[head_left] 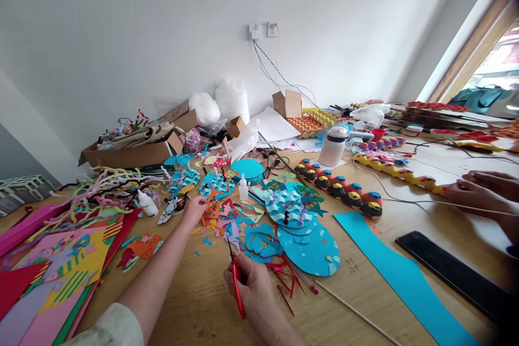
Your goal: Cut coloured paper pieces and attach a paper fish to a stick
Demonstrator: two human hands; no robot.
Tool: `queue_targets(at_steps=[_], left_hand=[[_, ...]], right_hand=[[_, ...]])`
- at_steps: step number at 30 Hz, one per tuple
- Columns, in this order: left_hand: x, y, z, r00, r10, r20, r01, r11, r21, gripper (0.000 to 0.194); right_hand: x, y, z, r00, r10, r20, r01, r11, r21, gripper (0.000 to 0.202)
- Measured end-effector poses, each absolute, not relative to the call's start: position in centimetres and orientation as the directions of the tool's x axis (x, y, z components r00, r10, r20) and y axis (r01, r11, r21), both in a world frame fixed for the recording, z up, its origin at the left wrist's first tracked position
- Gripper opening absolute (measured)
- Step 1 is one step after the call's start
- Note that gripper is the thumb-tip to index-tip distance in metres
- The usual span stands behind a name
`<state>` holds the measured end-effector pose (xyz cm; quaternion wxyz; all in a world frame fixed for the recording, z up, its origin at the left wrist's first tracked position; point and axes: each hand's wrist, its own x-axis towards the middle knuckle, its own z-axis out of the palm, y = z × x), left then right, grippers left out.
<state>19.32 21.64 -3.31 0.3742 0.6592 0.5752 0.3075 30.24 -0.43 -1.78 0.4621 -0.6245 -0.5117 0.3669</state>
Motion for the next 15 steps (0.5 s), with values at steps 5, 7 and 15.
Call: queue_targets(at_steps=[5,7,15], left_hand=[[19.4,21.1,-1.4,0.179,0.978,0.105,0.422,-0.173,0.890,0.022],[19.6,20.5,-0.1,0.165,0.970,0.181,0.357,-0.230,0.905,0.013],[20.0,14.2,4.4,0.286,0.924,0.254,0.069,-0.284,0.956,0.009]], right_hand=[[30.2,-0.5,-1.5,0.217,0.976,0.016,0.260,-0.042,-0.965,0.015],[30.2,-0.5,-1.3,0.218,0.976,0.005,0.193,-0.037,-0.981,0.013],[30.7,-0.3,-0.3,0.199,0.973,-0.121,-0.260,-0.066,-0.963,0.031]])
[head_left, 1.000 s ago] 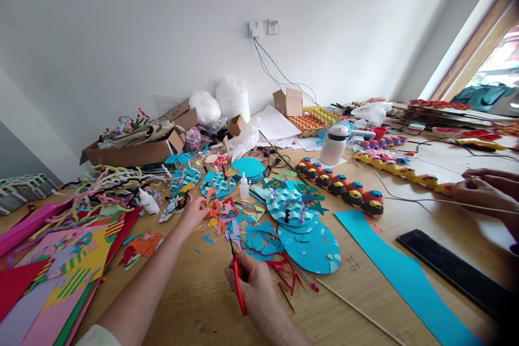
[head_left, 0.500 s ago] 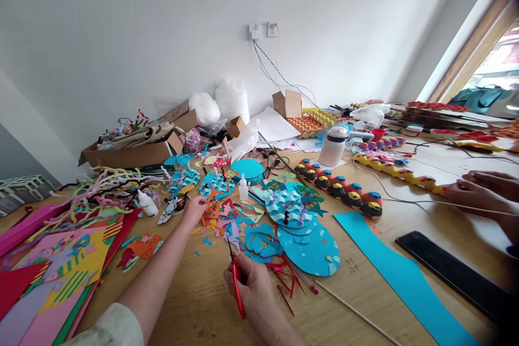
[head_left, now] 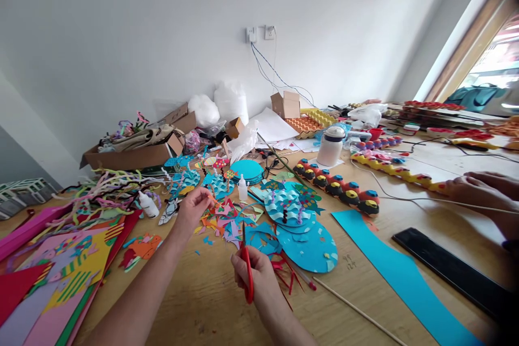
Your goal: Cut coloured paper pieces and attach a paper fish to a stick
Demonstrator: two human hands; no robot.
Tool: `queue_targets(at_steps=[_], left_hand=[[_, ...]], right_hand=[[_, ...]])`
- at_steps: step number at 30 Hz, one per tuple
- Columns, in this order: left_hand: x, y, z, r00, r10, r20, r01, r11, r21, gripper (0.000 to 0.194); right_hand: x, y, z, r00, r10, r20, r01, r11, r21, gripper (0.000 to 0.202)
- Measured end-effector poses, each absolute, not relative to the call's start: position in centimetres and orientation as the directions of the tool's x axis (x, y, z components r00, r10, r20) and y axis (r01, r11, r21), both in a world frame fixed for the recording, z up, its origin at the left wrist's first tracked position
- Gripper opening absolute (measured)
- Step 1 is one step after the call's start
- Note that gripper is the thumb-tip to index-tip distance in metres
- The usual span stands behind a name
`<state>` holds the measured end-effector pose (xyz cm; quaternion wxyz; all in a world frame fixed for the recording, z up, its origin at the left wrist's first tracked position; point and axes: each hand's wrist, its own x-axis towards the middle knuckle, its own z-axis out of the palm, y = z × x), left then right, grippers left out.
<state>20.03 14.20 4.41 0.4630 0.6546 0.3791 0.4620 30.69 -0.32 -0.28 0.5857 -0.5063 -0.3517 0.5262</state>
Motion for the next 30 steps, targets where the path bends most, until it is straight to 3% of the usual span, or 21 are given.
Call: queue_targets(at_steps=[3,8,12,18,30], left_hand=[[19.5,11.7,4.9,0.351,0.914,0.202,0.022,-0.223,0.974,0.010],[18.1,9.3,5.0,0.403,0.912,0.079,-0.050,-0.064,0.997,0.015],[16.9,8.6,4.8,0.331,0.940,0.086,0.066,-0.113,0.991,0.012],[15.1,7.9,5.1,0.403,0.915,0.027,0.221,-0.126,0.967,0.031],[14.8,6.6,6.6,0.603,0.798,-0.001,0.220,-0.166,0.961,0.039]], right_hand=[[30.8,-0.6,0.5,0.189,0.972,-0.141,-0.281,-0.084,-0.956,0.033],[30.7,-1.0,0.8,0.131,0.987,-0.090,-0.174,-0.066,-0.983,0.036],[30.6,-1.1,0.4,0.039,0.997,-0.064,-0.022,-0.063,-0.998,0.029],[30.4,-1.6,0.8,-0.035,0.998,-0.048,0.285,-0.036,-0.958,0.027],[30.5,-1.7,0.1,-0.103,0.995,-0.016,0.385,0.025,-0.923,0.029]])
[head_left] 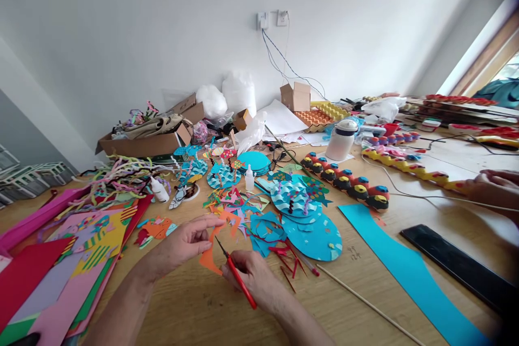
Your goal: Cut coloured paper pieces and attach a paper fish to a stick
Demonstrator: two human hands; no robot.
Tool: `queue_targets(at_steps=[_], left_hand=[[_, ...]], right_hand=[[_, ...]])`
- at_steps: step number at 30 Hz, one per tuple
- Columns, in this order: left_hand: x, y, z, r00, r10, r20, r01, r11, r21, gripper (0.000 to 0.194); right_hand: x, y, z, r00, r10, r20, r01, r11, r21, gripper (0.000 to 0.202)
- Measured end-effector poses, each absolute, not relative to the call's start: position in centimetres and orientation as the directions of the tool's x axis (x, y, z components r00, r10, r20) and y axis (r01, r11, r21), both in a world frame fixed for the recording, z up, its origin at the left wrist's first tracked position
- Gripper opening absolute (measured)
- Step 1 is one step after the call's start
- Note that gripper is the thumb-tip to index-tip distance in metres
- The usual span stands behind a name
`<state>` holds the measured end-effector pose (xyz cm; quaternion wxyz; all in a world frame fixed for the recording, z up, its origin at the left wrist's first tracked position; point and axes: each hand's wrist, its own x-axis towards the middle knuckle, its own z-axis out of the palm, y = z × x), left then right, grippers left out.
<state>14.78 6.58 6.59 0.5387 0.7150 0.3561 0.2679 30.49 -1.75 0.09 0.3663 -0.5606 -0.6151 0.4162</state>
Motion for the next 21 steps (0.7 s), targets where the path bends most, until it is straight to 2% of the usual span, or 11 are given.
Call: queue_targets(at_steps=[7,17,21], left_hand=[[14.6,6.4,6.4,0.707,0.689,-0.160,0.380,-0.180,0.907,0.045],[14.3,7.1,4.4,0.743,0.651,-0.155,0.363,-0.197,0.911,0.044],[14.6,7.2,4.1,0.707,0.691,-0.148,0.371,-0.184,0.910,0.044]], right_hand=[[30.5,-1.7,0.4,-0.121,0.989,-0.088,0.393,-0.034,-0.919,0.028],[30.4,-1.3,-0.8,-0.076,0.988,-0.131,0.422,-0.088,-0.903,0.032],[30.5,-1.0,-1.4,-0.024,0.986,-0.165,0.444,-0.137,-0.886,0.034]])
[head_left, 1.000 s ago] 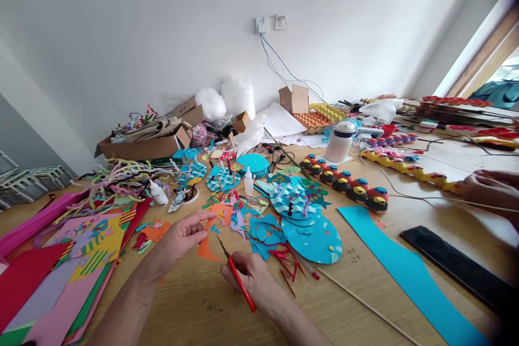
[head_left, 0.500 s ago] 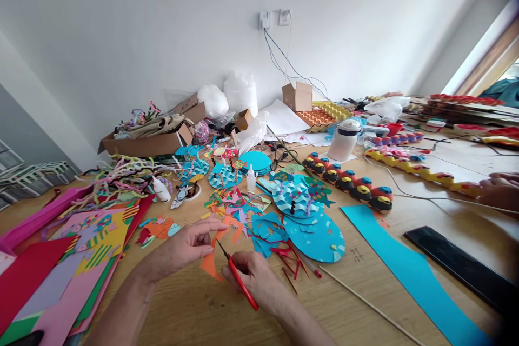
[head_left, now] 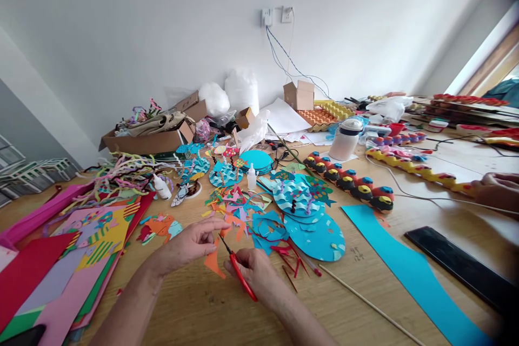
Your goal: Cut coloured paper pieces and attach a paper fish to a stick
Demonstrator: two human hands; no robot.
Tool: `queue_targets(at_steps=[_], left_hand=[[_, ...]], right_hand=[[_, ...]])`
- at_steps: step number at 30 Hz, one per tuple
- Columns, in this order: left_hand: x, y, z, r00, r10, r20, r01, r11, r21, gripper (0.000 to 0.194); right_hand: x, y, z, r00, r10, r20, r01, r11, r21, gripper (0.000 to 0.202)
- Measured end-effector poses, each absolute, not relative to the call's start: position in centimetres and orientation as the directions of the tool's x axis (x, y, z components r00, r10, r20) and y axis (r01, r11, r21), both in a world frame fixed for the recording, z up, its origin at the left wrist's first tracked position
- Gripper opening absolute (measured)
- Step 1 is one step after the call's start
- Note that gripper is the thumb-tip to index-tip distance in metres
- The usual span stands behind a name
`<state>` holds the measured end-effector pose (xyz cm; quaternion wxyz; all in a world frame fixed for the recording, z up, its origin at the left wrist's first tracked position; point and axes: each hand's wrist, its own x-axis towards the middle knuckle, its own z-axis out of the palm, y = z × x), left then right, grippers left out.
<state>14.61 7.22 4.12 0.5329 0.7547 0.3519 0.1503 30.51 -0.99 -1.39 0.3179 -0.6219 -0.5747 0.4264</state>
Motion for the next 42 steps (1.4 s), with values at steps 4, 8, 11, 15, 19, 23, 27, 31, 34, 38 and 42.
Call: queue_targets(at_steps=[4,8,11,15,19,23,27,31,34,38,42], left_hand=[[15.1,7.4,3.8,0.577,0.806,-0.129,0.364,-0.113,0.925,0.050],[15.5,7.5,3.3,0.444,0.896,-0.005,0.287,-0.137,0.948,0.047],[15.9,7.0,2.7,0.399,0.914,0.073,0.258,-0.189,0.948,0.043],[16.7,5.9,2.1,0.368,0.918,0.146,0.284,-0.261,0.923,0.038],[17.1,4.8,2.0,0.326,0.938,0.116,0.198,-0.188,0.962,0.044],[16.6,3.8,2.3,0.352,0.935,-0.031,0.089,-0.001,0.996,0.042],[15.7,3.6,2.1,0.501,0.849,-0.165,0.218,0.060,0.974,0.027],[15.7,4.0,1.5,0.516,0.845,-0.143,0.300,-0.022,0.954,0.020],[15.8,4.2,1.4,0.513,0.849,-0.123,0.322,-0.057,0.945,0.017],[15.7,4.2,2.4,0.415,0.907,-0.071,0.275,-0.050,0.960,0.020],[15.4,4.1,4.1,0.288,0.957,-0.021,0.116,-0.013,0.993,0.017]], right_hand=[[30.6,-0.7,-1.8,0.042,0.982,-0.185,0.405,-0.186,-0.895,0.035],[30.6,-0.4,-1.4,0.092,0.990,-0.107,0.104,-0.117,-0.988,0.029],[30.6,-0.4,-0.8,0.064,0.989,-0.134,-0.184,-0.121,-0.976,0.032],[30.5,-0.7,-0.4,0.063,0.987,-0.150,-0.382,-0.115,-0.917,0.034],[30.7,-0.8,-0.2,0.115,0.988,-0.106,-0.435,-0.046,-0.899,0.030],[30.9,-0.7,-0.2,0.151,0.987,-0.064,-0.432,0.007,-0.902,0.028],[30.8,-0.5,-0.1,0.143,0.989,-0.048,-0.377,0.009,-0.926,0.029],[30.7,-0.6,-0.1,0.114,0.991,-0.064,-0.307,-0.027,-0.951,0.031],[30.7,-0.7,0.0,0.120,0.992,-0.048,-0.256,-0.016,-0.967,0.029],[30.9,-1.0,0.4,0.158,0.987,-0.031,-0.131,-0.011,-0.991,0.021],[30.4,-1.5,0.7,0.001,0.996,-0.091,-0.007,-0.091,-0.996,0.022]])
